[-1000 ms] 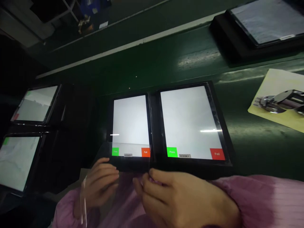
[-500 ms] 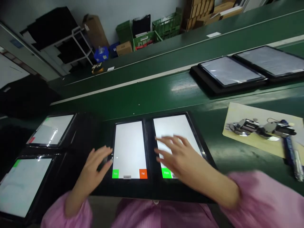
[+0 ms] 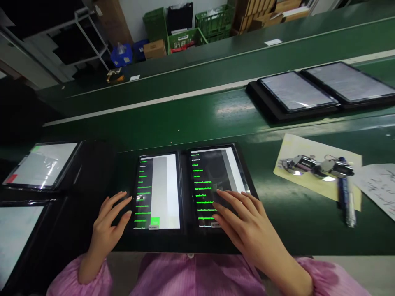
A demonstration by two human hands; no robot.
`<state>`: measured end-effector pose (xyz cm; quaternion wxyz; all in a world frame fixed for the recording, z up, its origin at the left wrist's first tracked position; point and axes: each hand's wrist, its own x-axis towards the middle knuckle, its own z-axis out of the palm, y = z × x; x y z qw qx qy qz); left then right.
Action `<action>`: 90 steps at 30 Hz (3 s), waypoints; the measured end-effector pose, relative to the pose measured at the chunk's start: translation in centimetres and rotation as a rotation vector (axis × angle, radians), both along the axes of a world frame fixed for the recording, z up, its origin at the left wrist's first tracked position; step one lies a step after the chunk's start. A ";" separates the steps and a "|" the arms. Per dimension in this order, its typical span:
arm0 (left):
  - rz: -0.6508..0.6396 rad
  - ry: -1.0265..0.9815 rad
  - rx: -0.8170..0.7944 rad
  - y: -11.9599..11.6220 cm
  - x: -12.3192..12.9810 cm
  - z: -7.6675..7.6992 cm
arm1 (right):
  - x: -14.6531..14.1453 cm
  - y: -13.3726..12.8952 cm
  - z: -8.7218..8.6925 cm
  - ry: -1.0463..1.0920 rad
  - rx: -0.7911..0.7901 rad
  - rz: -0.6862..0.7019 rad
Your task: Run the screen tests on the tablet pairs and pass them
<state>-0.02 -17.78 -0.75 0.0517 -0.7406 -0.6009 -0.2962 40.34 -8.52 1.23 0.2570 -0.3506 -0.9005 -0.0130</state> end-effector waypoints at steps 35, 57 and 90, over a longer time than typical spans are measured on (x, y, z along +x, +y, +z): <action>0.182 -0.689 -0.117 17.2 -0.8 -2.0 | 2.0 16.0 -4.9 0.906 -0.637 -0.549; 0.184 -0.614 -0.099 17.4 0.1 -2.8 | 1.5 16.6 -4.1 0.662 -0.598 -0.620; 0.361 -0.722 0.037 17.3 0.1 -3.3 | 2.0 17.9 -3.5 0.722 -0.538 -0.509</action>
